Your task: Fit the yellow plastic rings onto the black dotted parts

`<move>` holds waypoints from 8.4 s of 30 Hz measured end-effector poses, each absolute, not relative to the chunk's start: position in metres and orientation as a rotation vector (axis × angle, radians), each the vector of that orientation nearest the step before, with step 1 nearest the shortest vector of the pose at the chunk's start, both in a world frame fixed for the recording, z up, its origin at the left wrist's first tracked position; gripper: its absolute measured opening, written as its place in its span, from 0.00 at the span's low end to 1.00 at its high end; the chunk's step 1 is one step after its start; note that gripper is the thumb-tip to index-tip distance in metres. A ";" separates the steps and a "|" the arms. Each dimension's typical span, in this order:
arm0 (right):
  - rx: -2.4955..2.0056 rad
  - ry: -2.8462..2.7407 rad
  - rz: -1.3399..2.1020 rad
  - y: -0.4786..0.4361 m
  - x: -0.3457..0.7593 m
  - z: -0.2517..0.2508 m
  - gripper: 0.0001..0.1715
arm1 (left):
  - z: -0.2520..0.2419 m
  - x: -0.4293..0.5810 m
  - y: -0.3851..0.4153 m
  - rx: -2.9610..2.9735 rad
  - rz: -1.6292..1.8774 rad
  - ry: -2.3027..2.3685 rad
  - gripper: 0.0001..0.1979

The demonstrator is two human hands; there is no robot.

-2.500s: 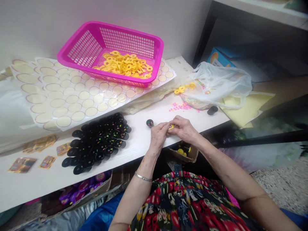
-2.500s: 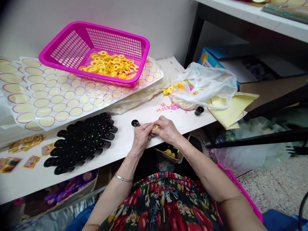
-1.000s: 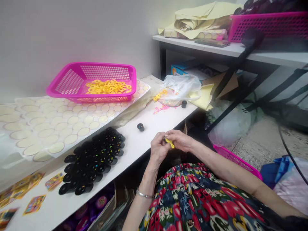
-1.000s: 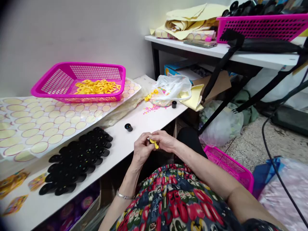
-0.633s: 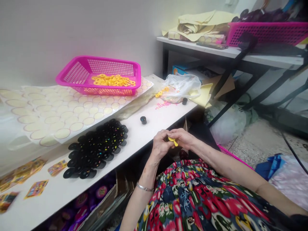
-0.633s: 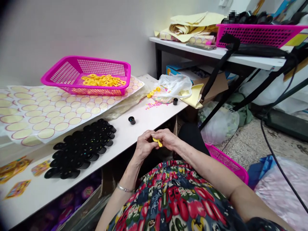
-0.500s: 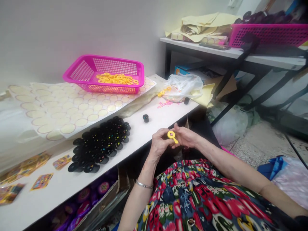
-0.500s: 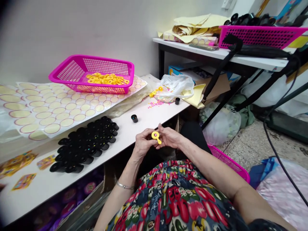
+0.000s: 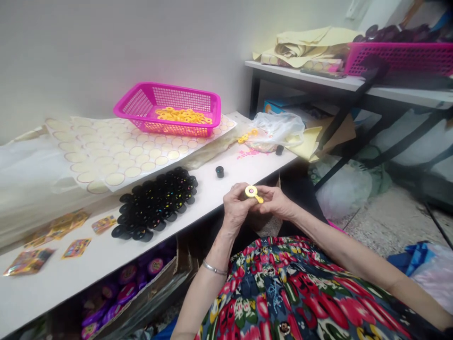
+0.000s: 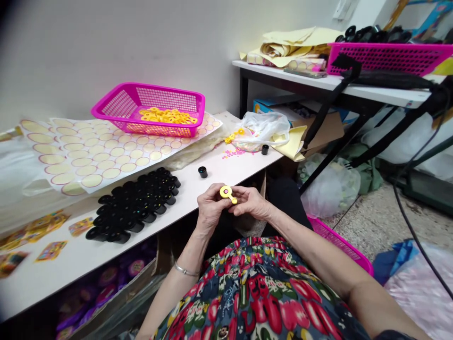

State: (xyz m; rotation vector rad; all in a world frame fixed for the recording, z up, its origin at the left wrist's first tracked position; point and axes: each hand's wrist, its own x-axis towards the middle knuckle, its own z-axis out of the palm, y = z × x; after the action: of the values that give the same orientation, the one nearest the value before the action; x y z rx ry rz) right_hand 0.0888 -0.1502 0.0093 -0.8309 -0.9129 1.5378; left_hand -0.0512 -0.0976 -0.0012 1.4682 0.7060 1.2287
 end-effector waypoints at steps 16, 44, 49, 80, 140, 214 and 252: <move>-0.937 -0.899 1.638 -0.143 0.123 0.028 0.29 | 0.010 -0.022 -0.110 2.270 1.288 0.640 0.09; -1.707 -1.690 1.181 -0.088 0.177 -0.030 0.23 | -0.015 -0.016 -0.063 2.215 1.176 1.056 0.16; -2.174 -2.253 0.946 -0.062 0.165 -0.045 0.16 | -0.019 -0.051 -0.029 1.792 1.379 1.758 0.15; -2.036 -2.089 0.328 0.068 0.145 -0.010 0.15 | -0.044 -0.005 0.043 1.825 0.999 1.530 0.15; -1.722 -2.204 0.425 0.082 0.155 0.035 0.10 | -0.032 -0.004 0.040 1.962 0.929 1.522 0.08; -1.477 -2.184 0.376 0.019 0.146 0.012 0.09 | -0.038 -0.001 0.039 2.001 0.856 1.479 0.09; -1.395 -1.125 1.350 0.026 0.136 0.000 0.14 | -0.018 0.009 0.029 1.071 1.062 1.171 0.16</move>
State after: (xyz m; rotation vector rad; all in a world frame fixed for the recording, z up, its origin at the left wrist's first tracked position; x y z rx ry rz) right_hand 0.1364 0.0258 -0.0002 -1.3955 -1.1253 1.3500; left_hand 0.0091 0.0294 -0.0182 1.0712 1.1712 1.0617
